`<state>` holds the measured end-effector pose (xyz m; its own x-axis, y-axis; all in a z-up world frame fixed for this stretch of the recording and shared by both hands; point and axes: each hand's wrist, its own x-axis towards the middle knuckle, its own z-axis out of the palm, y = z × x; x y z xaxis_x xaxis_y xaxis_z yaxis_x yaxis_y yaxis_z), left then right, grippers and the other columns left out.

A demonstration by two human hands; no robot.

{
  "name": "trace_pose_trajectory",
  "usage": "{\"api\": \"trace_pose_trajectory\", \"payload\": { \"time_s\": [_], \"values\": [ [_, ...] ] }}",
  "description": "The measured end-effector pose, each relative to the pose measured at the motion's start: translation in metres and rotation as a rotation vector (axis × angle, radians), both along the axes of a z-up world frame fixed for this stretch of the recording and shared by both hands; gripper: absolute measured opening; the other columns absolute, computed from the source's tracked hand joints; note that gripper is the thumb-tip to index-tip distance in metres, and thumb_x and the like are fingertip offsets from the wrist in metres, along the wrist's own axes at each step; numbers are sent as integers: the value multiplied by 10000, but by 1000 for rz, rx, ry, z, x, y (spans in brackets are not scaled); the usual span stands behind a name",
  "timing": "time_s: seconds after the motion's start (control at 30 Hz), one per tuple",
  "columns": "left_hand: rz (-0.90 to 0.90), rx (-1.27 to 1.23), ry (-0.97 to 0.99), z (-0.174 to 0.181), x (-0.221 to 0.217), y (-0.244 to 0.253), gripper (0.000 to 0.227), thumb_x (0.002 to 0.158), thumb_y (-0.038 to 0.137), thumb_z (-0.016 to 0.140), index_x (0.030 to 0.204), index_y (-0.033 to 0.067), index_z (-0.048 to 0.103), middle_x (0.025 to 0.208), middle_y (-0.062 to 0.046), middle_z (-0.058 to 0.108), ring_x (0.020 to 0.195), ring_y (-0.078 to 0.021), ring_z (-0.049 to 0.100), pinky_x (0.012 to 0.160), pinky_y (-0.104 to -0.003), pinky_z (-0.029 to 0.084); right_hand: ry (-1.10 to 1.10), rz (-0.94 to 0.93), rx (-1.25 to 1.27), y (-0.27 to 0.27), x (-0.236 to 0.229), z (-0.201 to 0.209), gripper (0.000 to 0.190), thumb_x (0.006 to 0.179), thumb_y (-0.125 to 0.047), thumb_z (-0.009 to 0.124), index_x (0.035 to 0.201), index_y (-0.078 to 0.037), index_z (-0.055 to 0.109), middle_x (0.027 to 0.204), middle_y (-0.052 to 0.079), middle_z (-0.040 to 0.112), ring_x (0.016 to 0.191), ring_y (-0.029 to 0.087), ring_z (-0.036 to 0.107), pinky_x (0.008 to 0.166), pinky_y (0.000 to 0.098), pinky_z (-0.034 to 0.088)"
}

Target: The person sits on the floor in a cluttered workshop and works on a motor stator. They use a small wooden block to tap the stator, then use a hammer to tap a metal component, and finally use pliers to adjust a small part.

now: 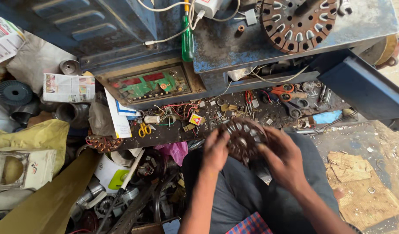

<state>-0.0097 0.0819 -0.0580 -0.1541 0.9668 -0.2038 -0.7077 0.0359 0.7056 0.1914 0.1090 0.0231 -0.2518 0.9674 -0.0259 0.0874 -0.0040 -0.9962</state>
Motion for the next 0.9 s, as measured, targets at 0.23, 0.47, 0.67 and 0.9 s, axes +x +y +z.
{"api": "trace_pose_trajectory", "payload": {
  "time_s": [0.23,0.47,0.67,0.9],
  "values": [
    [408,12,1008,-19,-8,28,342,991,77,622,1330,29,626,1181,-86,732,1047,-193,729,897,-322,592,-367,-118,226,51,-35,7,472,812,-31,775,1278,-61,706,923,114,638,820,202,659,749,308,556],
    [643,-55,1319,-29,-25,31,175,956,51,675,1129,50,702,996,-117,719,877,-265,699,763,-366,562,-334,-259,233,59,-46,-20,446,854,-44,768,1293,-13,693,973,106,653,816,175,686,742,310,553],
    [503,14,1523,-11,-20,38,158,854,109,762,1008,89,730,929,-101,672,898,-330,660,794,-423,535,-250,-246,210,58,-41,-26,470,874,-50,769,1330,-12,663,1002,80,657,867,151,674,790,287,586],
    [287,-36,1677,-6,-15,32,235,790,106,766,1021,86,732,1021,-89,651,1012,-338,622,874,-439,514,-223,-182,143,51,-28,-41,425,870,-48,783,1273,0,658,1045,95,647,892,146,683,818,288,580]
  ]
}}
